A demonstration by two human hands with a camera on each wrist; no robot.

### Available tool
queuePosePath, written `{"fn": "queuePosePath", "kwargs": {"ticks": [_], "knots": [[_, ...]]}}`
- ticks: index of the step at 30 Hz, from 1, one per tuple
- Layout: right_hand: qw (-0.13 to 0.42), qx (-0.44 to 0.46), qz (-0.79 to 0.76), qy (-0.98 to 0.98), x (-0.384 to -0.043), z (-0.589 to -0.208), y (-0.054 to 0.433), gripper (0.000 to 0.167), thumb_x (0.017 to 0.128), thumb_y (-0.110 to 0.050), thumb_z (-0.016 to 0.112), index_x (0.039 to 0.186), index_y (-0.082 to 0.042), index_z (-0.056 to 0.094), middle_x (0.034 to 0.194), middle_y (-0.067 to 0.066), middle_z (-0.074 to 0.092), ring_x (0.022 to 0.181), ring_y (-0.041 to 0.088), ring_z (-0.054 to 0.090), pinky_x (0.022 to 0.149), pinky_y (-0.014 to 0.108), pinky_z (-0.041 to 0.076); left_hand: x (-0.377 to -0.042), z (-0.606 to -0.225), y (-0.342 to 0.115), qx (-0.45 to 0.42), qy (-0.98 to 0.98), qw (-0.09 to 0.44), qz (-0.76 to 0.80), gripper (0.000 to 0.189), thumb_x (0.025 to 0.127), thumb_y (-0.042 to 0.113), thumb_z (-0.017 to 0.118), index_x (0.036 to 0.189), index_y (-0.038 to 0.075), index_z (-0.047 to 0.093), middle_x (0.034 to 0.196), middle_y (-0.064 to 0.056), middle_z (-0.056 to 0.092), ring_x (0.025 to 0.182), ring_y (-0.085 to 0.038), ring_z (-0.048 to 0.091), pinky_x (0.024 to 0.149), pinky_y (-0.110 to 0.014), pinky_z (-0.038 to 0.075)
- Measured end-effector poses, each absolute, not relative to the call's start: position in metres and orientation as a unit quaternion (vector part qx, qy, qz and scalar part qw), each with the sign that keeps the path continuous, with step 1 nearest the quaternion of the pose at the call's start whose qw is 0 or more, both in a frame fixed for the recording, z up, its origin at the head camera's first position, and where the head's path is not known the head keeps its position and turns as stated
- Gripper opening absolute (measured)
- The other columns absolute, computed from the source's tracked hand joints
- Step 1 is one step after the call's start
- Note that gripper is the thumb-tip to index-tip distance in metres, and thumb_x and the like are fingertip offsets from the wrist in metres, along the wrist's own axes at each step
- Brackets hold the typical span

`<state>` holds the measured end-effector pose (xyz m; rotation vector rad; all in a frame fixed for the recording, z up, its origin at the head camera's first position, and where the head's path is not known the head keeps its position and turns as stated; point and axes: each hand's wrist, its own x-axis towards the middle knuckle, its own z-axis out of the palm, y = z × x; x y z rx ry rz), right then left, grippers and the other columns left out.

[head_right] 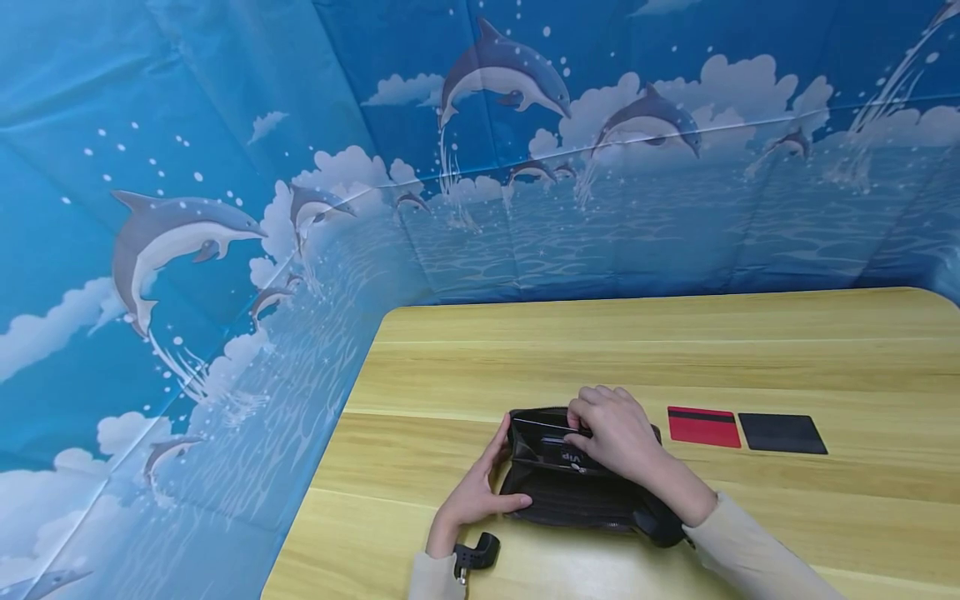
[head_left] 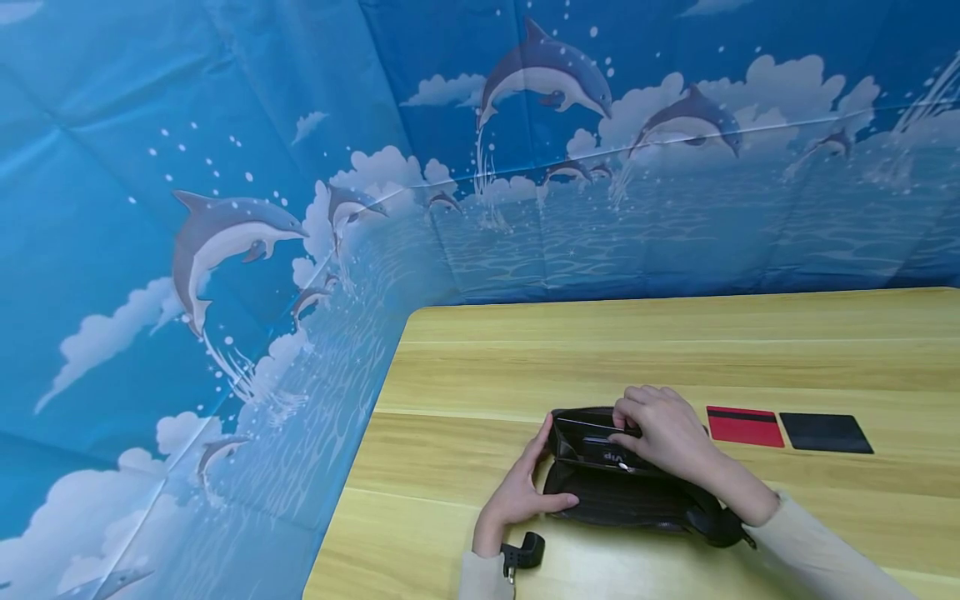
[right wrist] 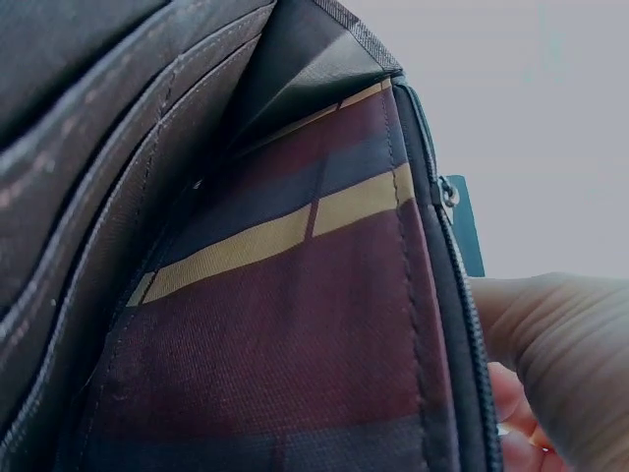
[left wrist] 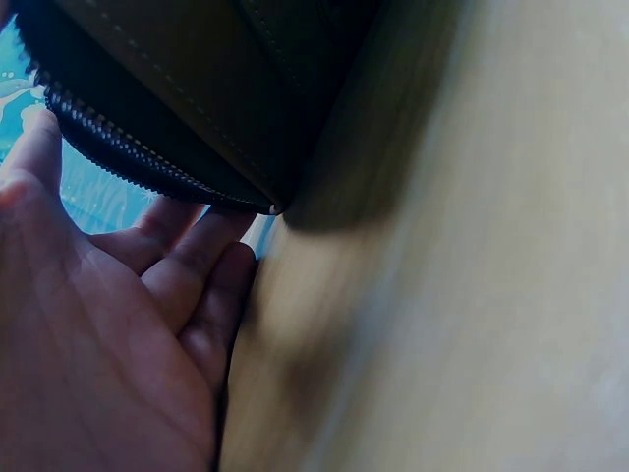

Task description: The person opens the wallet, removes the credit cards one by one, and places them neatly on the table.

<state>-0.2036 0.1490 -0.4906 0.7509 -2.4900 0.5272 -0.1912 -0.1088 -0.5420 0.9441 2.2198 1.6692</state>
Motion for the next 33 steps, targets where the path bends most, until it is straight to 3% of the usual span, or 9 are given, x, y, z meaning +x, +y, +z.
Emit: {"fn": "queuePosePath", "kwargs": {"ticks": [22, 33], "knots": [[0.235, 0.246, 0.265, -0.902, -0.208, -0.494, 0.152, 0.033, 0.068, -0.025, 0.085, 0.071, -0.024, 0.052, 0.067, -0.015, 0.041, 0.057, 0.003, 0.037, 0.052, 0.024, 0.033, -0.193, -0.544, -0.107, 0.326, 0.747, 0.106, 0.569, 0.106, 0.075, 0.001, 0.078, 0.154, 0.016, 0.009, 0.154, -0.007, 0.020, 0.137, -0.021, 0.024, 0.110, -0.038, 0.022], [0.223, 0.215, 0.311, -0.898, -0.208, -0.495, 0.152, 0.031, 0.070, -0.017, 0.085, 0.076, -0.023, 0.055, 0.070, -0.013, 0.047, 0.054, 0.001, 0.036, 0.047, 0.022, 0.033, -0.204, -0.572, -0.107, 0.326, 0.751, 0.100, 0.566, 0.111, 0.074, 0.003, 0.080, 0.154, 0.025, 0.006, 0.156, -0.001, 0.016, 0.138, -0.020, 0.022, 0.111, -0.036, 0.021]]}}
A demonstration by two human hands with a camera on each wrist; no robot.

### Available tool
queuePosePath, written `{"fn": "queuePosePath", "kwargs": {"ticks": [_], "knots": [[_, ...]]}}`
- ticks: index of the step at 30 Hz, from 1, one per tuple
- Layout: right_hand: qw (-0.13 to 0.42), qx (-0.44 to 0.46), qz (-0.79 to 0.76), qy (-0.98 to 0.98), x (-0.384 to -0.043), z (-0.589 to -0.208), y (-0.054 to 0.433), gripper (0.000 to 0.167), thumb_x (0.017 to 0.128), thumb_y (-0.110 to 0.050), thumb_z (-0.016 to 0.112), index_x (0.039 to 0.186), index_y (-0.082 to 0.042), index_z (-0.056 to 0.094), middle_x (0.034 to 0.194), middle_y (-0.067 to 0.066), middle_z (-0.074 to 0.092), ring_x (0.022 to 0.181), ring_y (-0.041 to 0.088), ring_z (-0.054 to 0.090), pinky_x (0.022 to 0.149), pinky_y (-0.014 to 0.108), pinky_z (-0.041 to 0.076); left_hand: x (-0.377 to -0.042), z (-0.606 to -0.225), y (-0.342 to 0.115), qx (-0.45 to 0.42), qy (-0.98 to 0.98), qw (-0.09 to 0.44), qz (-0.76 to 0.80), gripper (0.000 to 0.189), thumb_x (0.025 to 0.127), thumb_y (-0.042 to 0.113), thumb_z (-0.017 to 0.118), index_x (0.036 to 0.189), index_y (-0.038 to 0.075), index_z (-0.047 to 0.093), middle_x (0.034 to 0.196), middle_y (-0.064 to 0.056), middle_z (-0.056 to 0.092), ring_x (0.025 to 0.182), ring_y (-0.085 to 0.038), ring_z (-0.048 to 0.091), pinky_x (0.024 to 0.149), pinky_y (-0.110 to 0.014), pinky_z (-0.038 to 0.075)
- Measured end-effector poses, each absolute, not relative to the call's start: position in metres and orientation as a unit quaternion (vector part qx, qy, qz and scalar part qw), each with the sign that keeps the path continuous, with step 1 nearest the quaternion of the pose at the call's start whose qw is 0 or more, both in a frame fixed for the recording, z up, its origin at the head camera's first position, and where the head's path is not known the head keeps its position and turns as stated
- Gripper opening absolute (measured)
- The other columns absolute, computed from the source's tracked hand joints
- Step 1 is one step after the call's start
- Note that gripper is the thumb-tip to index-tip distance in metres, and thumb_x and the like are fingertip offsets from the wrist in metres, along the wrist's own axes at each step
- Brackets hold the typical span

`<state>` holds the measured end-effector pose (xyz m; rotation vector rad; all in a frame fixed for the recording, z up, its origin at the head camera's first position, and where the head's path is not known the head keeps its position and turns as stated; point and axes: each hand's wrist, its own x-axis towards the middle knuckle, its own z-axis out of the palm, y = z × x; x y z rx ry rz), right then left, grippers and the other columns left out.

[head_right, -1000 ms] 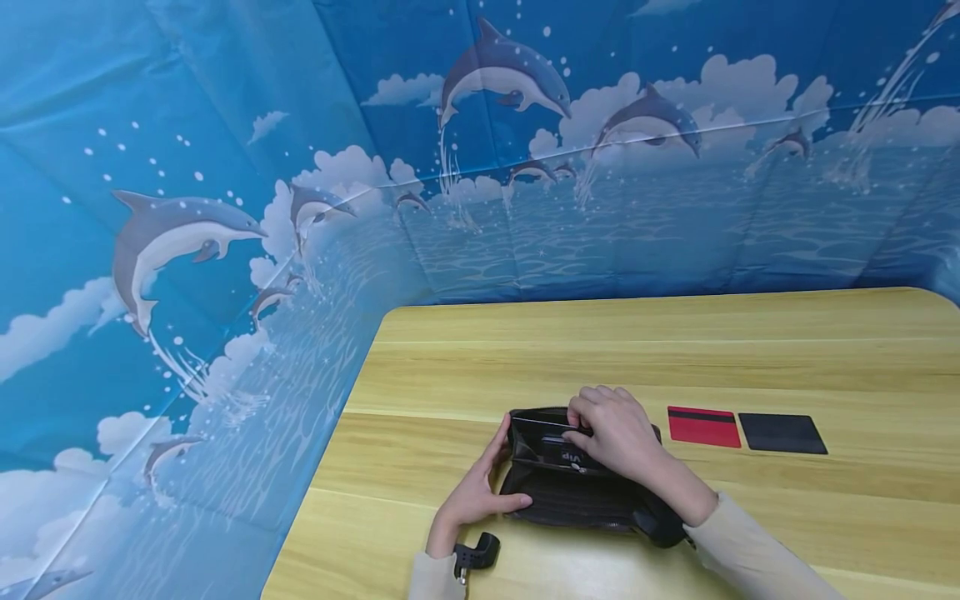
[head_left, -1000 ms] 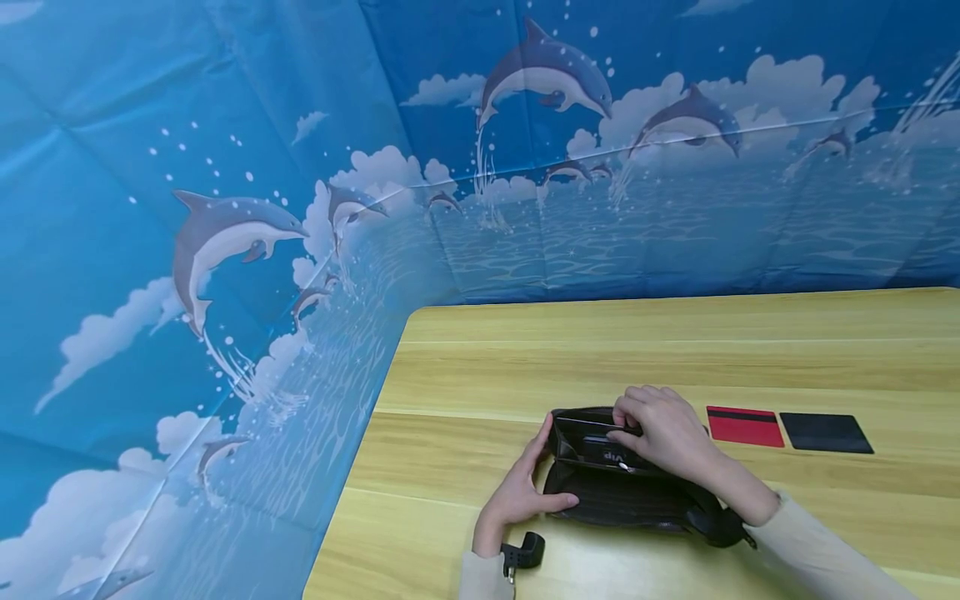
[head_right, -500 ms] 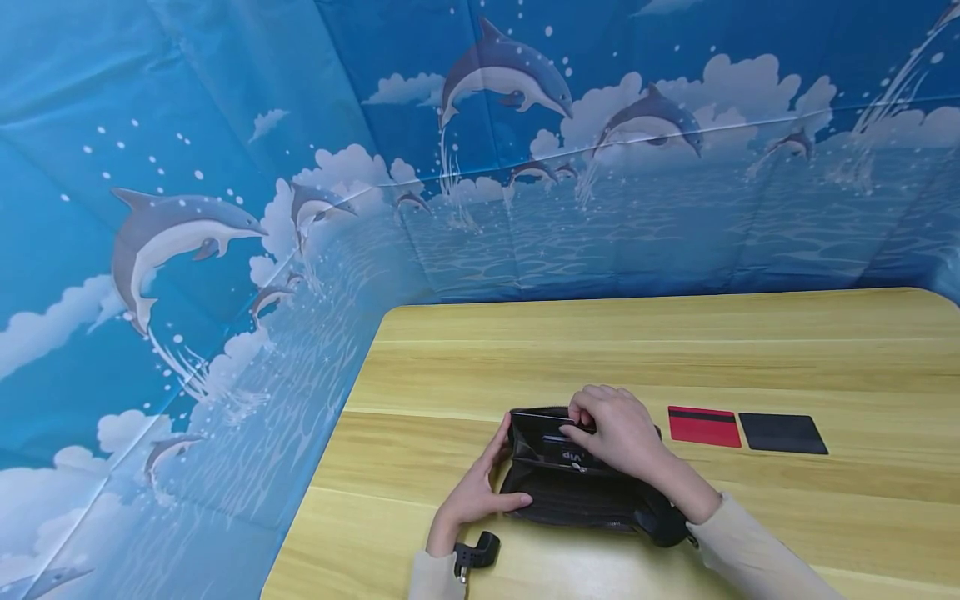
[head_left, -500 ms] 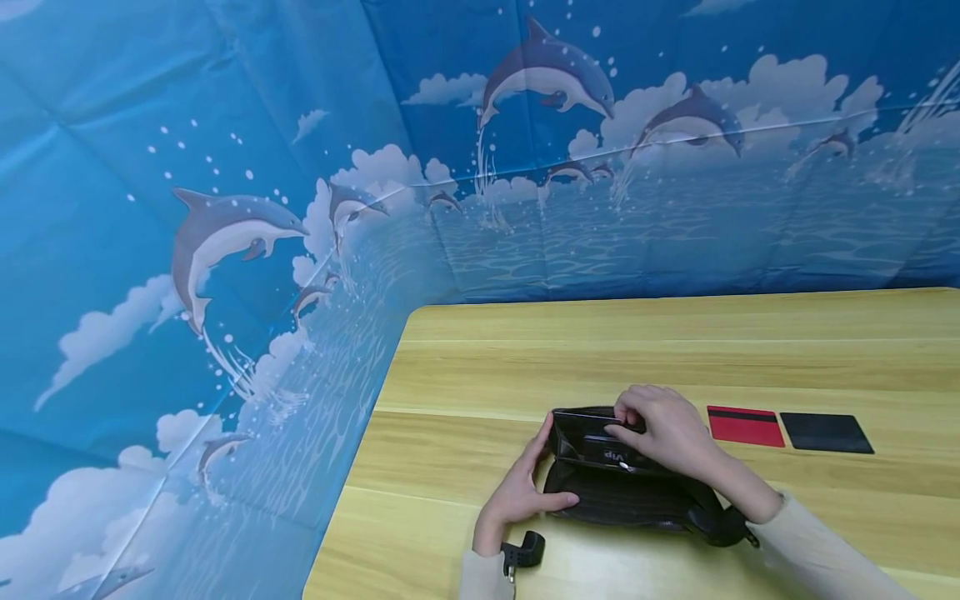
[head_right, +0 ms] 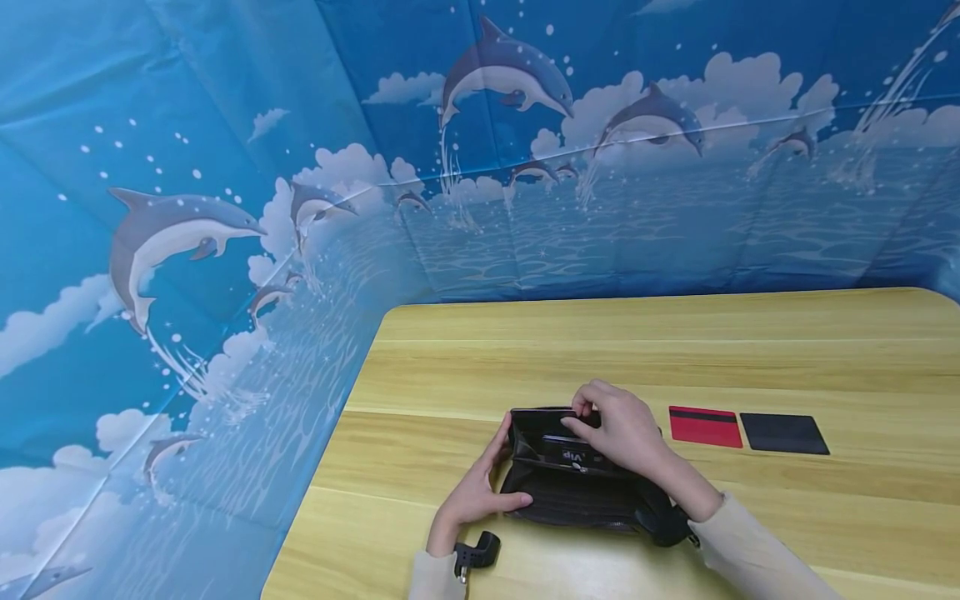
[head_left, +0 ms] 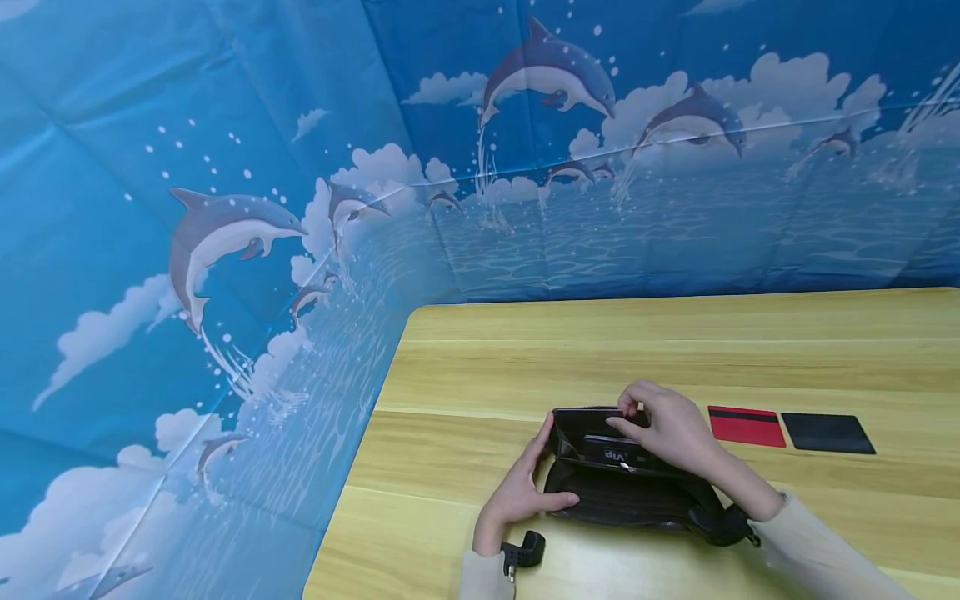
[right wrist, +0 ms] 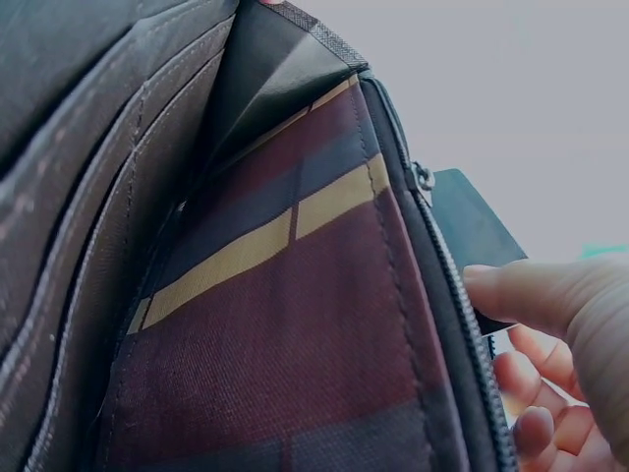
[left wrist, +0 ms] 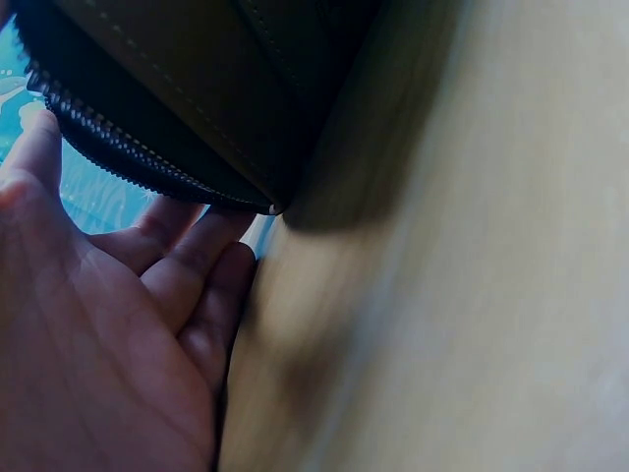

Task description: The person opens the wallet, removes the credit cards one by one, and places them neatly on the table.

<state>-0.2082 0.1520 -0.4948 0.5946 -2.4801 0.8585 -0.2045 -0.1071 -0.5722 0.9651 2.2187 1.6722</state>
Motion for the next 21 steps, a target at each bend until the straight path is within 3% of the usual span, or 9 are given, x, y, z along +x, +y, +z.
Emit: {"fn": "queuePosePath", "kwargs": {"ticks": [6, 14, 21], "knots": [[0.222, 0.206, 0.336, -0.892, -0.207, -0.494, 0.154, 0.032, 0.071, -0.016, 0.084, 0.078, -0.022, 0.054, 0.067, -0.012, 0.045, 0.050, 0.000, 0.034, 0.043, 0.021, 0.029, -0.208, -0.580, -0.108, 0.315, 0.756, 0.114, 0.563, 0.112, 0.074, 0.006, 0.081, 0.153, 0.030, 0.005, 0.156, 0.004, 0.015, 0.139, -0.018, 0.020, 0.111, -0.035, 0.019], [0.206, 0.188, 0.361, -0.890, -0.207, -0.493, 0.155, 0.027, 0.078, -0.016, 0.080, 0.083, -0.021, 0.054, 0.058, -0.013, 0.038, 0.047, 0.002, 0.033, 0.042, 0.021, 0.026, -0.196, -0.550, -0.107, 0.335, 0.751, 0.088, 0.562, 0.107, 0.074, 0.002, 0.079, 0.154, 0.016, 0.009, 0.155, -0.006, 0.018, 0.138, -0.022, 0.022, 0.110, -0.035, 0.022], [0.213, 0.182, 0.388, -0.878, -0.206, -0.493, 0.157, 0.019, 0.078, -0.013, 0.078, 0.085, -0.018, 0.061, 0.060, -0.013, 0.045, 0.049, 0.003, 0.037, 0.042, 0.021, 0.029, -0.193, -0.542, -0.106, 0.331, 0.746, 0.100, 0.569, 0.106, 0.075, 0.000, 0.078, 0.154, 0.015, 0.009, 0.155, -0.005, 0.017, 0.139, -0.023, 0.021, 0.111, -0.035, 0.021]]}}
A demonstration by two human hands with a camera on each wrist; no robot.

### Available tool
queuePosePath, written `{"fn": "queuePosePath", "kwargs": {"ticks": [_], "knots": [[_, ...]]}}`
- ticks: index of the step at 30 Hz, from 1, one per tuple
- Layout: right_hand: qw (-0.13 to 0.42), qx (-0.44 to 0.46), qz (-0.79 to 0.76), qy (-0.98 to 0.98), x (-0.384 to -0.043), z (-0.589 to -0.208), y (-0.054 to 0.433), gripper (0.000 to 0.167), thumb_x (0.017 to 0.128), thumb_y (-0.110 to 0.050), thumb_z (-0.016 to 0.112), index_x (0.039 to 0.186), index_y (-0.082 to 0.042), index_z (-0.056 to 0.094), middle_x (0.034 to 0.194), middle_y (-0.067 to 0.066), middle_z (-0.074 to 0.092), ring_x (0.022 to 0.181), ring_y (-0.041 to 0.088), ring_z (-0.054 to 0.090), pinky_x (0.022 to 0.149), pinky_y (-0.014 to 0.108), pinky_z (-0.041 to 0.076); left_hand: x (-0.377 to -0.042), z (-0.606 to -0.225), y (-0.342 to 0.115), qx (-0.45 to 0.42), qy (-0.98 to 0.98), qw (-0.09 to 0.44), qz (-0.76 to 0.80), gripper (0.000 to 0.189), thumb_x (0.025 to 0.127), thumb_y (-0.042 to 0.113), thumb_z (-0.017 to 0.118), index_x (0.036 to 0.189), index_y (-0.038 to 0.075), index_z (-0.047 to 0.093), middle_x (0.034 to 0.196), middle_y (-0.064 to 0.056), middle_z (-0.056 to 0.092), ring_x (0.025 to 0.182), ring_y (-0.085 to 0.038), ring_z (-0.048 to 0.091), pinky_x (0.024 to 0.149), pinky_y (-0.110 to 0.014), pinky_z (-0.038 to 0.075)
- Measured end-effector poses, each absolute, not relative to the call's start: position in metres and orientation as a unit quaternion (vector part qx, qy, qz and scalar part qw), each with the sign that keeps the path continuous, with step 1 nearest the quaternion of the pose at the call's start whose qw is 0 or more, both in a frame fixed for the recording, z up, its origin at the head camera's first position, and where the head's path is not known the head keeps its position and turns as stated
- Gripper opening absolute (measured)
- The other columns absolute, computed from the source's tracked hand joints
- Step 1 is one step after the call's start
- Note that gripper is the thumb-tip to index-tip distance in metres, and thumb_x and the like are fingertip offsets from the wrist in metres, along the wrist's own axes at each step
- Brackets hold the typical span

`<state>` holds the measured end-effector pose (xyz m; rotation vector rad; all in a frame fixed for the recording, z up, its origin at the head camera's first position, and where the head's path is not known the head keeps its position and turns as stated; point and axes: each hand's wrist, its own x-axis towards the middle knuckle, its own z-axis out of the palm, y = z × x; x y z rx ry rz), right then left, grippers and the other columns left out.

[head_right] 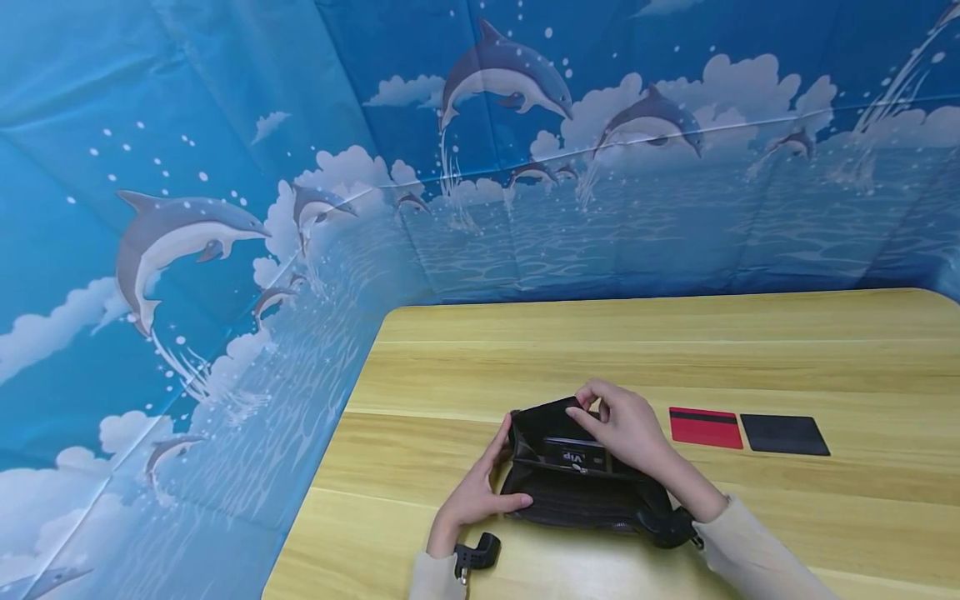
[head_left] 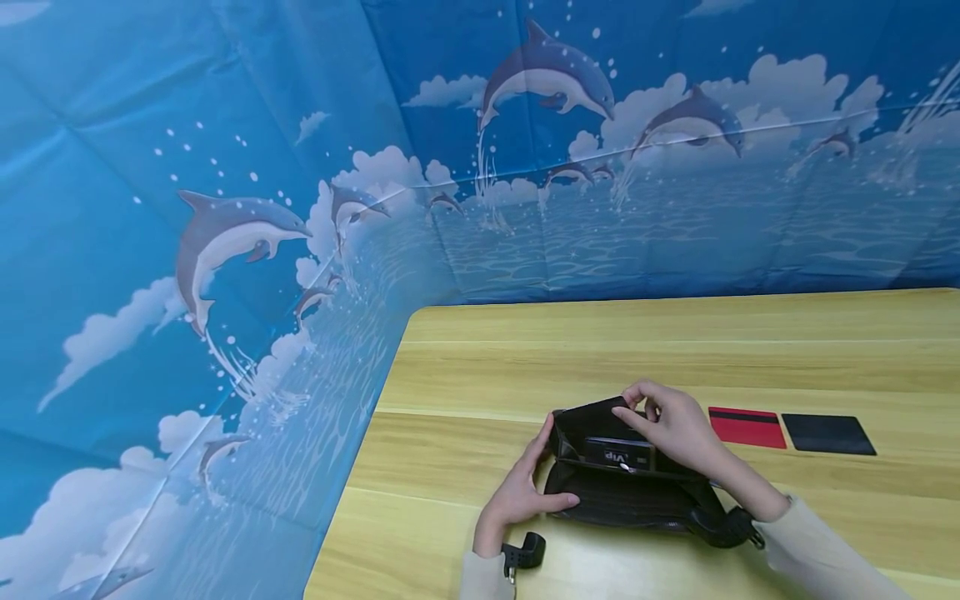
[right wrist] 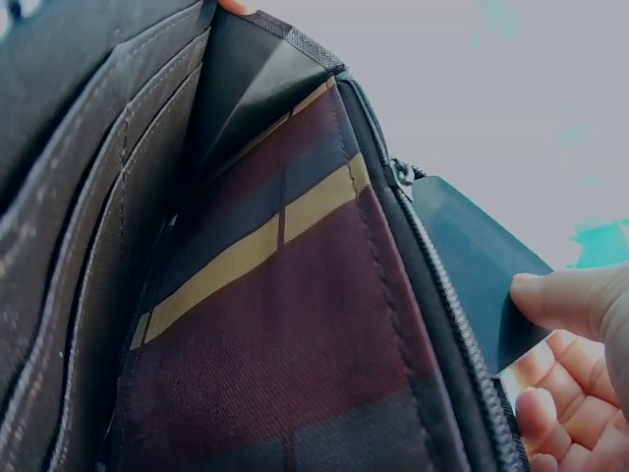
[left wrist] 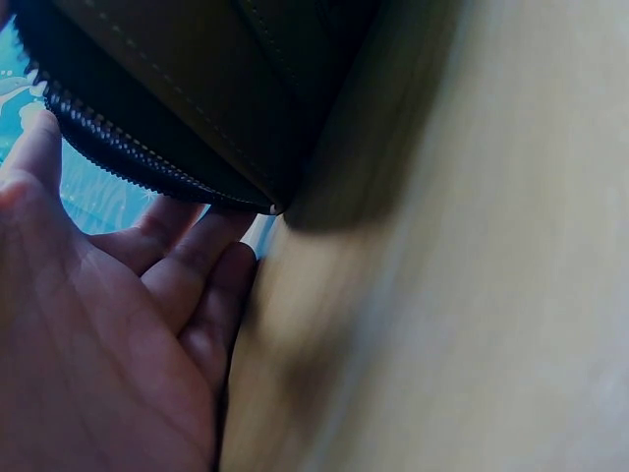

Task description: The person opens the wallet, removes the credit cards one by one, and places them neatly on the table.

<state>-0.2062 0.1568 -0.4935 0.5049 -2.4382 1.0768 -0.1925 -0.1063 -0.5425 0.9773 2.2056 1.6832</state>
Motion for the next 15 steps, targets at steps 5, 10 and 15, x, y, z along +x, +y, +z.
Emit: {"fn": "queuePosePath", "kwargs": {"ticks": [5, 10, 15], "knots": [[0.196, 0.155, 0.424, -0.870, -0.2057, -0.4936, 0.1574, 0.011, 0.081, -0.015, 0.077, 0.088, -0.014, 0.068, 0.067, -0.011, 0.053, 0.052, 0.006, 0.044, 0.043, 0.021, 0.033, -0.1928, -0.5444, -0.1064, 0.327, 0.749, 0.104, 0.566, 0.106, 0.076, 0.000, 0.078, 0.154, 0.015, 0.009, 0.155, -0.004, 0.016, 0.140, -0.022, 0.018, 0.111, -0.036, 0.020], [0.189, 0.132, 0.460, -0.857, -0.2038, -0.4904, 0.1588, 0.009, 0.084, -0.015, 0.075, 0.090, -0.012, 0.071, 0.068, -0.007, 0.054, 0.057, 0.011, 0.045, 0.045, 0.021, 0.034, -0.1924, -0.5438, -0.1063, 0.323, 0.751, 0.104, 0.567, 0.106, 0.075, 0.001, 0.078, 0.154, 0.016, 0.009, 0.155, -0.004, 0.016, 0.140, -0.021, 0.018, 0.111, -0.036, 0.020], [0.184, 0.102, 0.487, -0.848, -0.2026, -0.4896, 0.1626, 0.012, 0.087, -0.016, 0.071, 0.097, -0.009, 0.069, 0.071, -0.003, 0.057, 0.060, 0.012, 0.049, 0.048, 0.022, 0.039, -0.1932, -0.5434, -0.1064, 0.319, 0.752, 0.105, 0.568, 0.106, 0.075, 0.001, 0.078, 0.154, 0.016, 0.010, 0.155, -0.004, 0.017, 0.140, -0.021, 0.018, 0.111, -0.035, 0.020]]}}
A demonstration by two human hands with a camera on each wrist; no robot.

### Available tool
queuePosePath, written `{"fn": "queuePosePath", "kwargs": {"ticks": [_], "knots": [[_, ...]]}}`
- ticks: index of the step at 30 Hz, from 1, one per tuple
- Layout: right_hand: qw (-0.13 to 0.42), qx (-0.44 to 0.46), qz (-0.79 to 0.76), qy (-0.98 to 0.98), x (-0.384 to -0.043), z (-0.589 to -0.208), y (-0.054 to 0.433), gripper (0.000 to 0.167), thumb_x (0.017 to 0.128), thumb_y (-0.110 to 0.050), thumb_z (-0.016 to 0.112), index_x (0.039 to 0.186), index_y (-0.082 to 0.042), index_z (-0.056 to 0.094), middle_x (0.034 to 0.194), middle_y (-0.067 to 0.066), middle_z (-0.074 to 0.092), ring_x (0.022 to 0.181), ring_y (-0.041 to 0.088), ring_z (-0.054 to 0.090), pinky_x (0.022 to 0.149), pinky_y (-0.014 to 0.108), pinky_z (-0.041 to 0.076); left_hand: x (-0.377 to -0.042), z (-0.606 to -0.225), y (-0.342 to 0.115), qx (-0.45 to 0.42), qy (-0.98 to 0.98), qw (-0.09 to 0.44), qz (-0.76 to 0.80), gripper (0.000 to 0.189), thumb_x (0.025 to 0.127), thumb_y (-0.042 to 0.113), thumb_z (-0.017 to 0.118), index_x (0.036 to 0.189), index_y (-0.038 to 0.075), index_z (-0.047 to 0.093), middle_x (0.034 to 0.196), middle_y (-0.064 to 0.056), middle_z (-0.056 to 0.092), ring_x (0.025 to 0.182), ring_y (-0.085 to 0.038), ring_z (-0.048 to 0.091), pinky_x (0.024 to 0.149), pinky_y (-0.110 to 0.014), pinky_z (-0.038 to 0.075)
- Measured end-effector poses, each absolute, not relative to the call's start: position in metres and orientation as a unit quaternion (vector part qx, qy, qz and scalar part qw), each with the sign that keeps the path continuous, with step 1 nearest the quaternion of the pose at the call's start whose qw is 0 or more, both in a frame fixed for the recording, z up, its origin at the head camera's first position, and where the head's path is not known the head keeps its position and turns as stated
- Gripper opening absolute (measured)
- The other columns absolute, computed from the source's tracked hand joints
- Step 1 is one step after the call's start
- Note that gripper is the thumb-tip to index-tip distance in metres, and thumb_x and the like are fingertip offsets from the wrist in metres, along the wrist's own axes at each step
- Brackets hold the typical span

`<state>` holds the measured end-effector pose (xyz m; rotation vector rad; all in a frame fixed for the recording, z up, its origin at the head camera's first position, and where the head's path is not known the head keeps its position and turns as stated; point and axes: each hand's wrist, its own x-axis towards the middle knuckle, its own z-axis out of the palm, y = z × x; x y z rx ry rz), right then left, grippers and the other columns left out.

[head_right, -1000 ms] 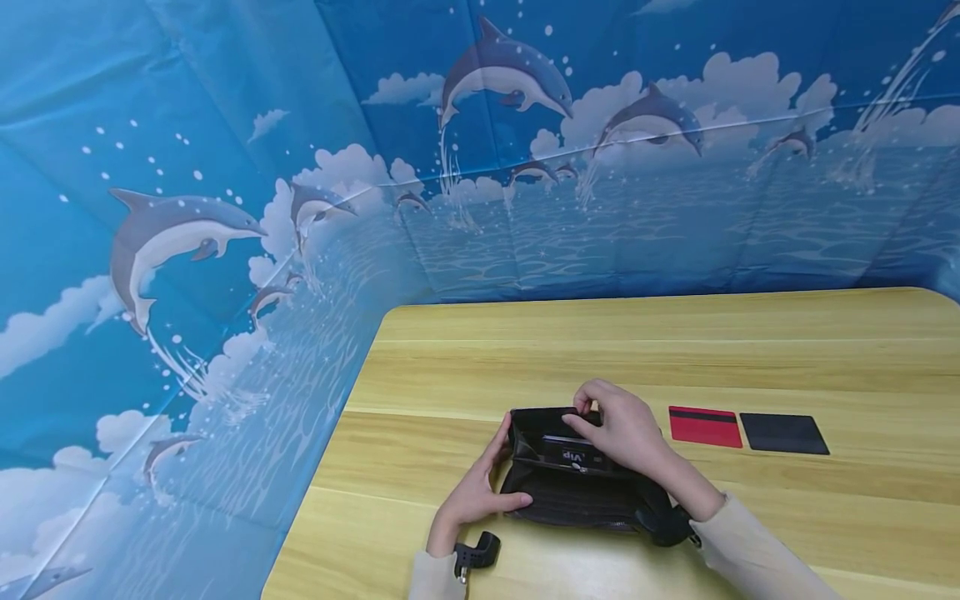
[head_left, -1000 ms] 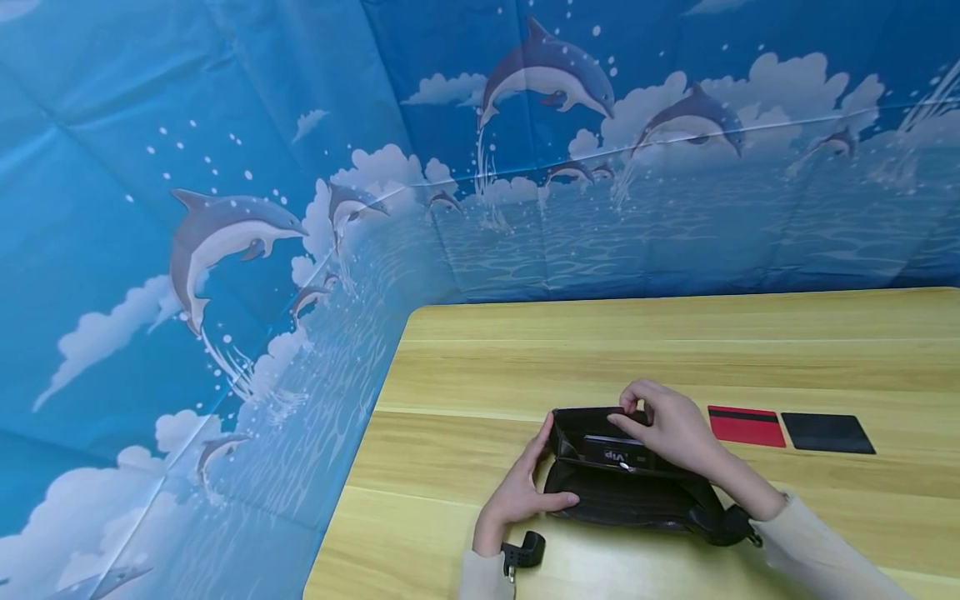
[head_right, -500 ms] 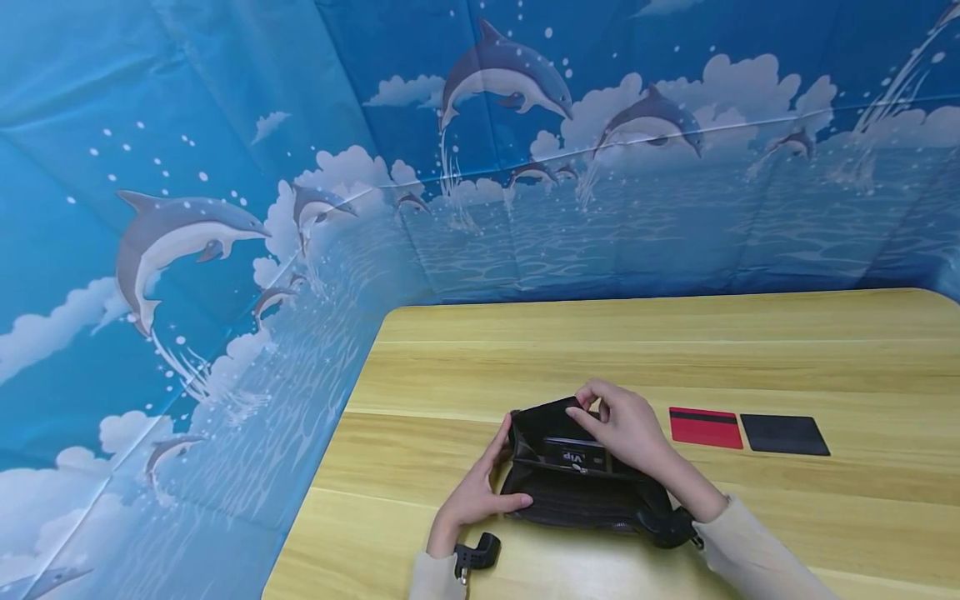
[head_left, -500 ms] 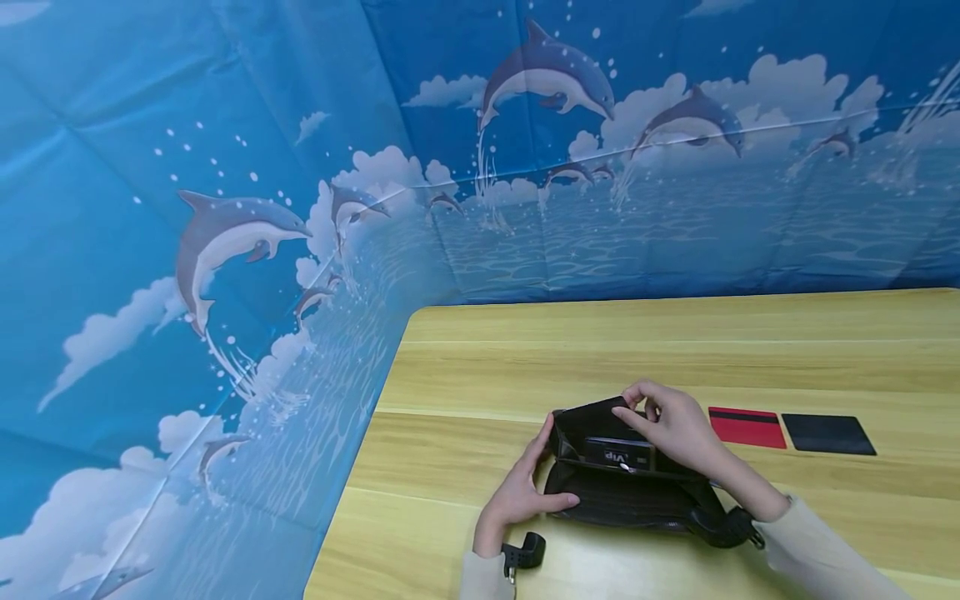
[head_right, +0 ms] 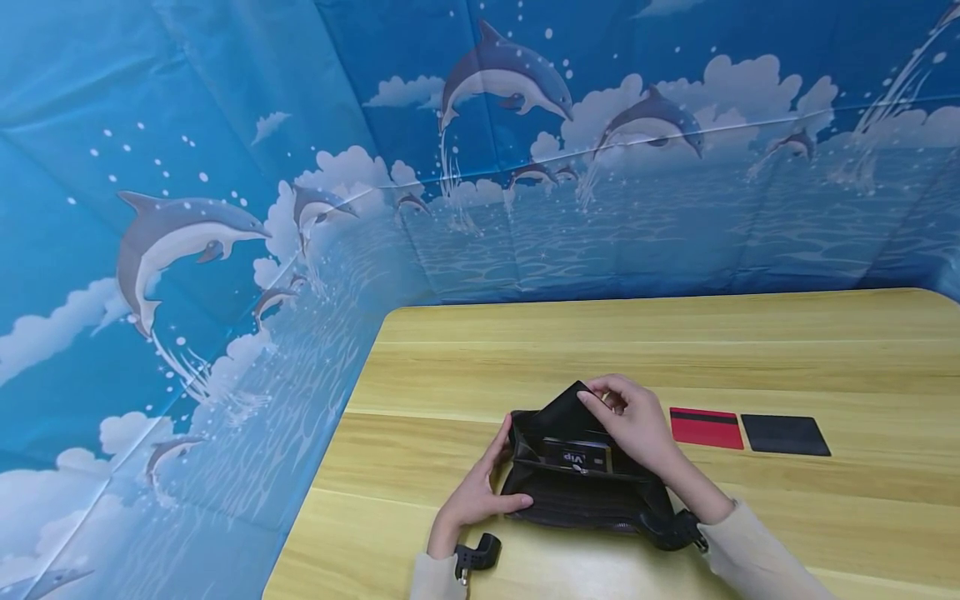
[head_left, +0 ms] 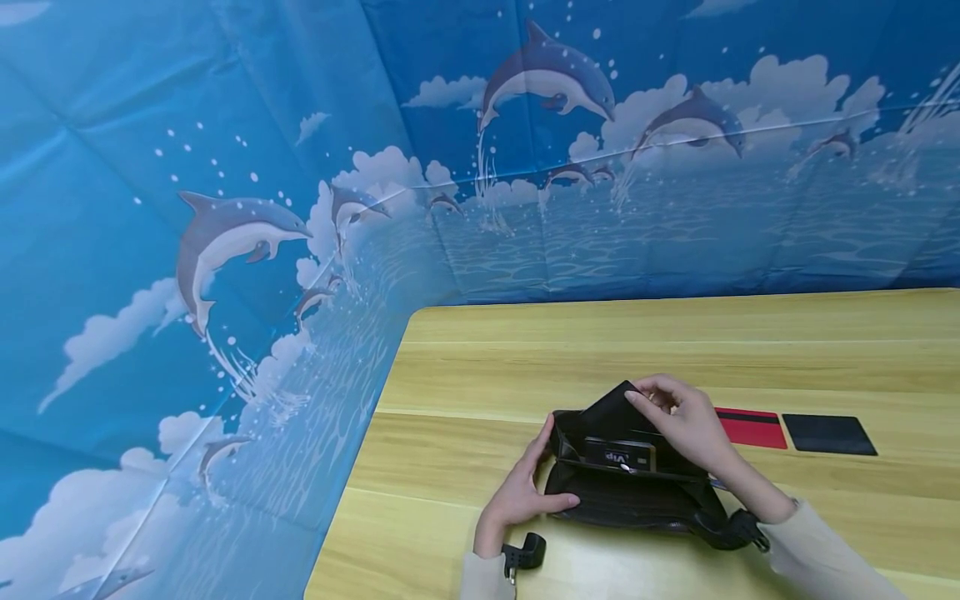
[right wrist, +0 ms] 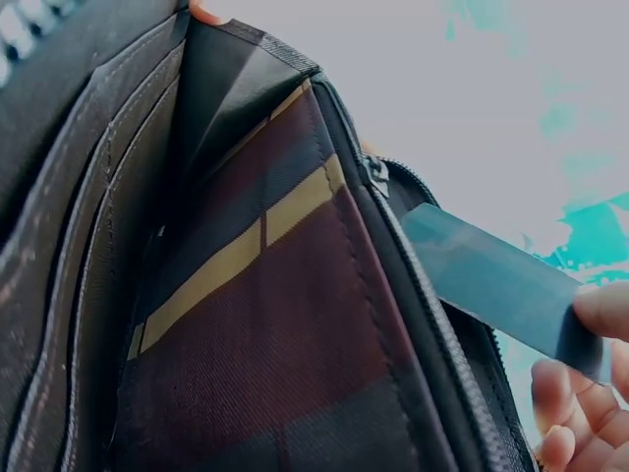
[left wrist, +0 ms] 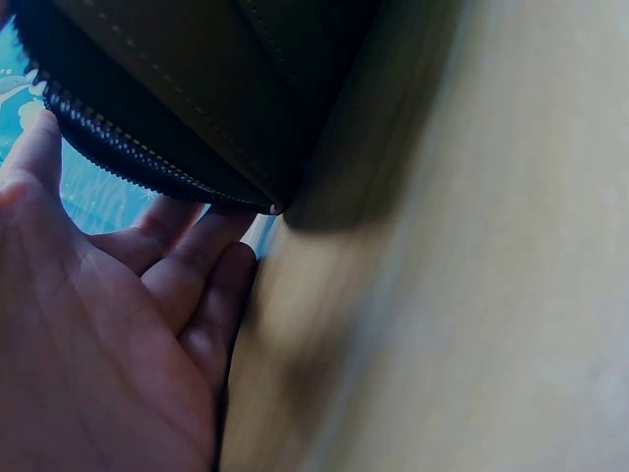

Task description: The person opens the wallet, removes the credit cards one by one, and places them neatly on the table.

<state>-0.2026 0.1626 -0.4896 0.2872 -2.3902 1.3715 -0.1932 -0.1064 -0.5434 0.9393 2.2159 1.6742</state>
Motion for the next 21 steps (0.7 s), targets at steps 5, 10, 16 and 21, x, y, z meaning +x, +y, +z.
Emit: {"fn": "queuePosePath", "kwargs": {"ticks": [5, 10, 16, 21], "knots": [[0.174, 0.088, 0.526, -0.828, -0.202, -0.488, 0.168, 0.017, 0.092, -0.018, 0.064, 0.103, -0.005, 0.065, 0.076, 0.005, 0.062, 0.058, 0.014, 0.059, 0.050, 0.024, 0.046, -0.193, -0.543, -0.106, 0.313, 0.749, 0.112, 0.573, 0.106, 0.075, 0.001, 0.078, 0.154, 0.017, 0.010, 0.155, -0.004, 0.016, 0.140, -0.021, 0.017, 0.111, -0.035, 0.019], [0.168, 0.082, 0.591, -0.785, -0.202, -0.493, 0.175, 0.022, 0.095, -0.017, 0.060, 0.111, -0.002, 0.059, 0.081, 0.010, 0.063, 0.058, 0.021, 0.065, 0.055, 0.024, 0.051, -0.193, -0.543, -0.107, 0.307, 0.754, 0.115, 0.569, 0.106, 0.076, 0.002, 0.078, 0.154, 0.018, 0.009, 0.155, -0.004, 0.016, 0.140, -0.020, 0.018, 0.111, -0.035, 0.019], [0.169, 0.072, 0.643, -0.744, -0.202, -0.499, 0.185, 0.027, 0.094, -0.012, 0.061, 0.117, 0.001, 0.057, 0.083, 0.011, 0.066, 0.060, 0.022, 0.067, 0.055, 0.027, 0.053, -0.192, -0.544, -0.106, 0.306, 0.750, 0.118, 0.574, 0.105, 0.076, 0.002, 0.078, 0.154, 0.017, 0.009, 0.156, -0.004, 0.015, 0.140, -0.021, 0.017, 0.111, -0.034, 0.017], [0.156, 0.056, 0.702, -0.693, -0.199, -0.492, 0.199, 0.030, 0.090, -0.004, 0.064, 0.118, 0.003, 0.055, 0.084, 0.010, 0.067, 0.063, 0.019, 0.067, 0.057, 0.026, 0.054, -0.192, -0.543, -0.106, 0.298, 0.753, 0.121, 0.573, 0.105, 0.076, 0.003, 0.078, 0.154, 0.019, 0.009, 0.156, -0.004, 0.015, 0.140, -0.020, 0.017, 0.111, -0.033, 0.017]]}}
